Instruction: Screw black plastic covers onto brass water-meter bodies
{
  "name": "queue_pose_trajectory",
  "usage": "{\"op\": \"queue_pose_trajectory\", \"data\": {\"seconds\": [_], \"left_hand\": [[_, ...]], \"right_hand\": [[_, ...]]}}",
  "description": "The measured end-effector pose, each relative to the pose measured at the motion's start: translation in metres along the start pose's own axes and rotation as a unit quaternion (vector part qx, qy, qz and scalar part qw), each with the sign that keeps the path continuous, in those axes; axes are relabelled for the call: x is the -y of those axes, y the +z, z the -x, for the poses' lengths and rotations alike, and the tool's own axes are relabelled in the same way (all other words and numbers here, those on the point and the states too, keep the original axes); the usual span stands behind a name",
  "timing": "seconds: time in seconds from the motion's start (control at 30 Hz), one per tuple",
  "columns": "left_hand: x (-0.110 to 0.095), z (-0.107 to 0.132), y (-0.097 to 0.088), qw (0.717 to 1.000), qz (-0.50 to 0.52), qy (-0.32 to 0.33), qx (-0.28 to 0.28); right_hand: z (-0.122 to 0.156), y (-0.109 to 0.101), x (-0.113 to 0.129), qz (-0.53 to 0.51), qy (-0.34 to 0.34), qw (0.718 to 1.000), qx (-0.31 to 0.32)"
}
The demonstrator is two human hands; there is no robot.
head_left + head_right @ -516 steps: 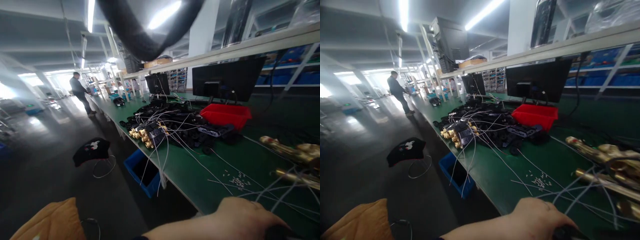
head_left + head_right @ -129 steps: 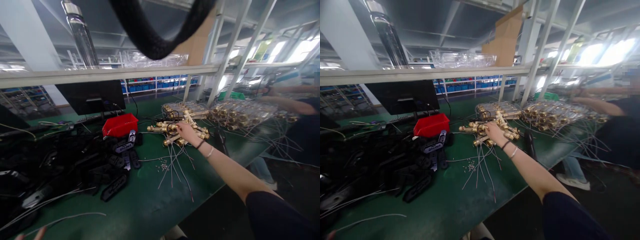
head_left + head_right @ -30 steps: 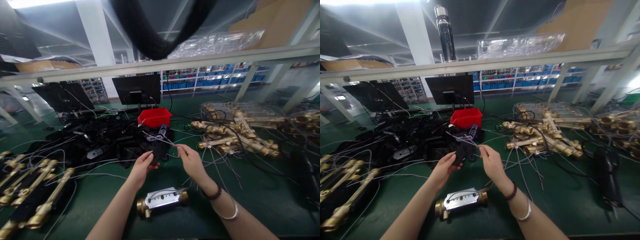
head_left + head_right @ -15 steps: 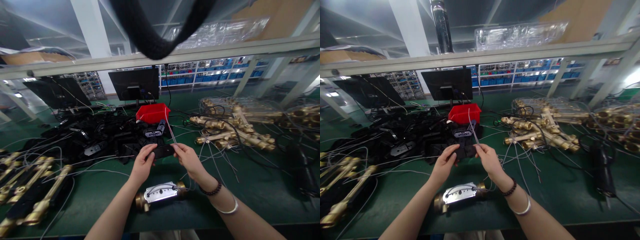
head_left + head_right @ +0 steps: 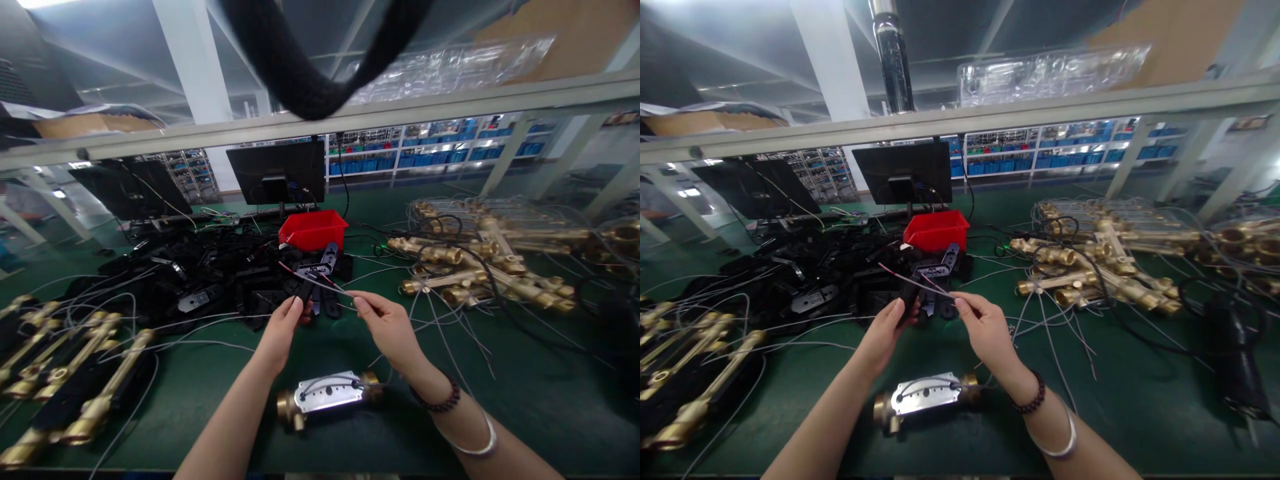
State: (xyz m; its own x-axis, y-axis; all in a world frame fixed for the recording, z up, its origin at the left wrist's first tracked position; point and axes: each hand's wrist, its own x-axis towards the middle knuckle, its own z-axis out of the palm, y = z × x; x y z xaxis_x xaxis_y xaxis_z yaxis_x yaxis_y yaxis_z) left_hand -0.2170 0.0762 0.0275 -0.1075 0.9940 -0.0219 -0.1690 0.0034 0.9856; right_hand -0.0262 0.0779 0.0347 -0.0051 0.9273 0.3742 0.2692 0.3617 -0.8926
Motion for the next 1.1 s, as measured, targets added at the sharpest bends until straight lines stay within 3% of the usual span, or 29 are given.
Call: {"op": "queue_pose_trajectory", "data": {"seconds": [0.1,0.17,0.23,0.37,0.6,1.1], "left_hand": [[-0.007,-0.001,-0.003,0.988,0.137,-0.067,0.014],[-0.011,0.000,-0.003,0.966,0.236,-0.104,0.019],[-0.015,0.001,-0.002,0.953,0.284,-0.109,0.015],[-0.016,0.002,-0.001,0.954,0.286,-0.089,-0.017],[-0.012,0.000,-0.001,0.963,0.257,-0.052,-0.053],[-0.007,0.001,-0.002,0.977,0.202,-0.003,-0.069]], "right_hand": [[0.002,-0.003,0.001,0.071,-0.073,0.994,-0.037],[0.004,-0.005,0.003,0.111,-0.118,0.985,-0.064],[0.006,-0.006,0.005,0.139,-0.158,0.973,-0.098],[0.009,-0.008,0.008,0.164,-0.212,0.953,-0.141],[0.010,-0.009,0.009,0.173,-0.255,0.941,-0.138],[0.010,-0.008,0.009,0.196,-0.261,0.935,-0.141]]}}
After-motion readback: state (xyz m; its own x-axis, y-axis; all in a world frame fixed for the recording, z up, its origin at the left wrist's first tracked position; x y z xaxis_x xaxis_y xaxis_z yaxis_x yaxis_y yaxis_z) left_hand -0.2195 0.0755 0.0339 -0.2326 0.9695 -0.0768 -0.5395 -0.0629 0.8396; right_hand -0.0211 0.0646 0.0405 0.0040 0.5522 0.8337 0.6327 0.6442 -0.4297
